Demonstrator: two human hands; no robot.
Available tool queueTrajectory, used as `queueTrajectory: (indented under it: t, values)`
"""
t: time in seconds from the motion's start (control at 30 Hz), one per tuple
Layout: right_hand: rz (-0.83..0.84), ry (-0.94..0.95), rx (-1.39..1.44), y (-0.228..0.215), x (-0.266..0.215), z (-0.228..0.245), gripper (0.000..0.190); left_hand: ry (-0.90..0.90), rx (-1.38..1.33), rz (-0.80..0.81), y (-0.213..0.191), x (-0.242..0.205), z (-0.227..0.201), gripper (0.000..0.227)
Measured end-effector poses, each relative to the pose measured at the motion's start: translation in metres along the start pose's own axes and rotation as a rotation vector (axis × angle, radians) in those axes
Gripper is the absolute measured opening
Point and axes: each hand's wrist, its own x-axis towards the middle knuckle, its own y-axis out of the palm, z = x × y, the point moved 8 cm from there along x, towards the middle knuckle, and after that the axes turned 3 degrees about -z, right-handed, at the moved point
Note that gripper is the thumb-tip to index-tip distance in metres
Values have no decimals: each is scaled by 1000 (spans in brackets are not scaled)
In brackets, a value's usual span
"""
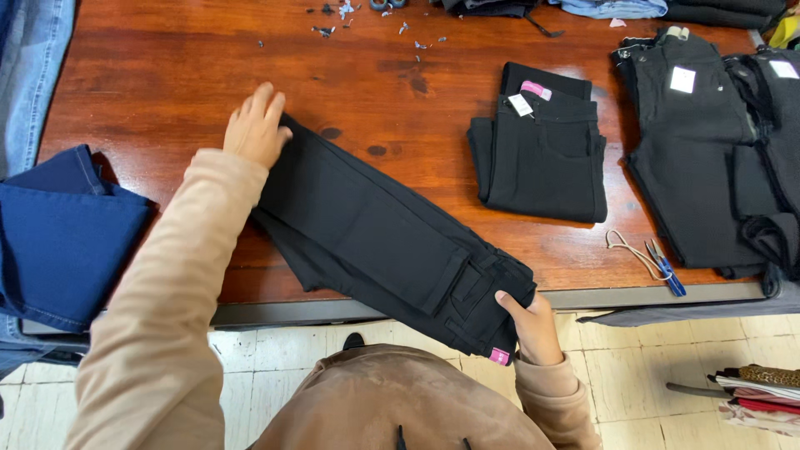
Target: The person trims loose threads from several pairs of black trousers using small snips. They pick up the trousers one by one from a table, locate threads along seams and hems, and cut them off.
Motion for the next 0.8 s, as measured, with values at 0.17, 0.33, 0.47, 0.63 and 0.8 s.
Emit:
queueTrajectory:
  t: [0.17, 0.33, 0.47, 0.63, 0.8]
  values:
    - [-40, 12, 100, -6, 9, -13, 32, -115, -254, 573, 56, -51, 34, 64]
    - [-31, 134, 191, 1, -20, -1, 31, -121, 25, 425, -2, -19, -18, 46]
    - [134, 255, 467, 14, -23, -20, 57, 372, -299, 145, -187, -27, -201, 67]
    - [470, 327, 640, 29, -27, -29, 55, 356, -1073, 416, -125, -121, -277, 67]
    - [770, 198, 921, 110, -73, 45, 67, 394, -1941, 444, -111, -168, -240, 56]
